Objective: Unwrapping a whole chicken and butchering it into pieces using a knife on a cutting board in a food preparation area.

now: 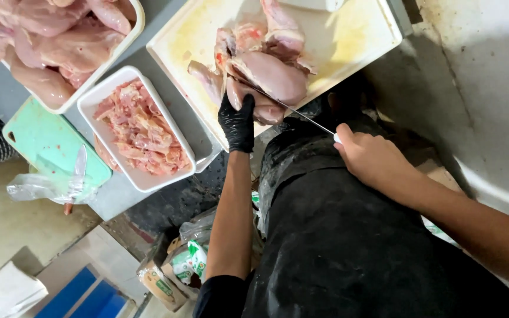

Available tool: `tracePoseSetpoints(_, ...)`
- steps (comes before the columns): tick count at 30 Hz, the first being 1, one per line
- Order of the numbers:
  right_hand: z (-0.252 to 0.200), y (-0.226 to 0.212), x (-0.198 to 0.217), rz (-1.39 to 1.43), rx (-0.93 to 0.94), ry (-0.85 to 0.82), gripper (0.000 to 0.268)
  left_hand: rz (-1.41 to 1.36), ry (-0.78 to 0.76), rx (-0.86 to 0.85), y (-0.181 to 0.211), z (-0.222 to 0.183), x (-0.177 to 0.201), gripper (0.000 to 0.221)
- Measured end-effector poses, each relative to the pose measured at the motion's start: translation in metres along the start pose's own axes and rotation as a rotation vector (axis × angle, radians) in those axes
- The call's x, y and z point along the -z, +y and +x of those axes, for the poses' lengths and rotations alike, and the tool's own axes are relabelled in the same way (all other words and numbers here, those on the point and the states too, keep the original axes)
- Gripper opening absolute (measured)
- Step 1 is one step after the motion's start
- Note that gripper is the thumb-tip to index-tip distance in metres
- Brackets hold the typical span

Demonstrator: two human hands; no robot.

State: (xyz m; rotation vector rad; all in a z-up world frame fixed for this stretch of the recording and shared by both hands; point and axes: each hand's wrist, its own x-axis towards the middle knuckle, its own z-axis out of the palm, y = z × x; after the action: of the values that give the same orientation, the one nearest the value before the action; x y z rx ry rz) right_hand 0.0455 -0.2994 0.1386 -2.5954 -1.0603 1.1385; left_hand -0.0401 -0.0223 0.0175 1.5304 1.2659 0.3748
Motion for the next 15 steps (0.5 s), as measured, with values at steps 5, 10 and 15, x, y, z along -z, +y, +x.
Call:
tracePoseSetpoints(5, 0.011, -0.01, -0.039, -0.097, 0.096, 0.232, 0.022, 0.055, 0.055, -0.026, -0.009, 0.0, 0.004, 0.051)
tracePoseSetpoints(10, 0.045, -0.012, -0.076, -0.057, 0.121, 0.258, 0.03, 0.046, 0.11, -0.041, -0.009, -0.007, 0.002, 0.046)
tracePoseSetpoints(15, 0.054, -0.002, -0.076, -0.136, 0.197, 0.295, 0.036, 0.03, 0.134, -0.071, -0.017, -0.007, 0.002, 0.044)
